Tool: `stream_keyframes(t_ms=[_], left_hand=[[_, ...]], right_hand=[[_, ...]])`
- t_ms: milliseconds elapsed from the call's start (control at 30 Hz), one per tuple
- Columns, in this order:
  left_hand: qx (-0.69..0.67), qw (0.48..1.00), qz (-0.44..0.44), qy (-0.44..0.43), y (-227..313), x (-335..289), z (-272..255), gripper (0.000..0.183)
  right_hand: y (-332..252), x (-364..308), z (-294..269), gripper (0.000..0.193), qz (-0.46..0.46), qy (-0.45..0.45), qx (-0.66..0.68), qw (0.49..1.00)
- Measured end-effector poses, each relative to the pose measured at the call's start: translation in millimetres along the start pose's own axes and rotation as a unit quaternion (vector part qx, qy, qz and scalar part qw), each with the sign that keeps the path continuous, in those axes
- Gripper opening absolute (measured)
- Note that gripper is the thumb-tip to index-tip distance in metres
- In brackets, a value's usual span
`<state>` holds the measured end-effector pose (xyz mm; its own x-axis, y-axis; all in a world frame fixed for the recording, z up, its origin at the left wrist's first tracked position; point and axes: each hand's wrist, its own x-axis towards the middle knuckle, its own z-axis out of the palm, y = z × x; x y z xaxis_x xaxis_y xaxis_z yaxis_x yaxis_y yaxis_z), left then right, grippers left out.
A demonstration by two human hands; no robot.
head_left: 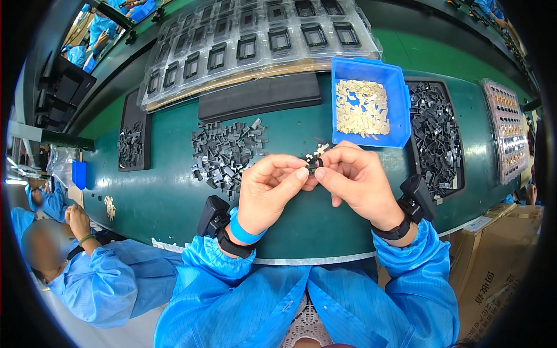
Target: Assembling small electronic and plastic components on a production line.
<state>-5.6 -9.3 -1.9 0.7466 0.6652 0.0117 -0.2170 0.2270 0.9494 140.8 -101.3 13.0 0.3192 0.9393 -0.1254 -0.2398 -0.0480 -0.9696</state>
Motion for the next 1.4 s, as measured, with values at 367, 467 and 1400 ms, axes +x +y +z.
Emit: stream_keyframes(t_ms=[367, 467, 1400], left_hand=[[-0.072, 0.994, -0.057, -0.056, -4, 3, -6, 0.016], [-0.143, 0.984, -0.081, -0.071, -3, 3, -7, 0.017], [-0.219, 0.964, -0.131, -0.077, -5, 4, -9, 0.016]], right_hand=[[-6, 3, -6, 0.013, 0.082, -0.085, 0.114, 0.986], [-8, 2, -6, 0.013, 0.089, -0.099, 0.137, 0.982], [-3, 0, 2, 0.017, -0.039, -0.057, 0.080, 0.994]])
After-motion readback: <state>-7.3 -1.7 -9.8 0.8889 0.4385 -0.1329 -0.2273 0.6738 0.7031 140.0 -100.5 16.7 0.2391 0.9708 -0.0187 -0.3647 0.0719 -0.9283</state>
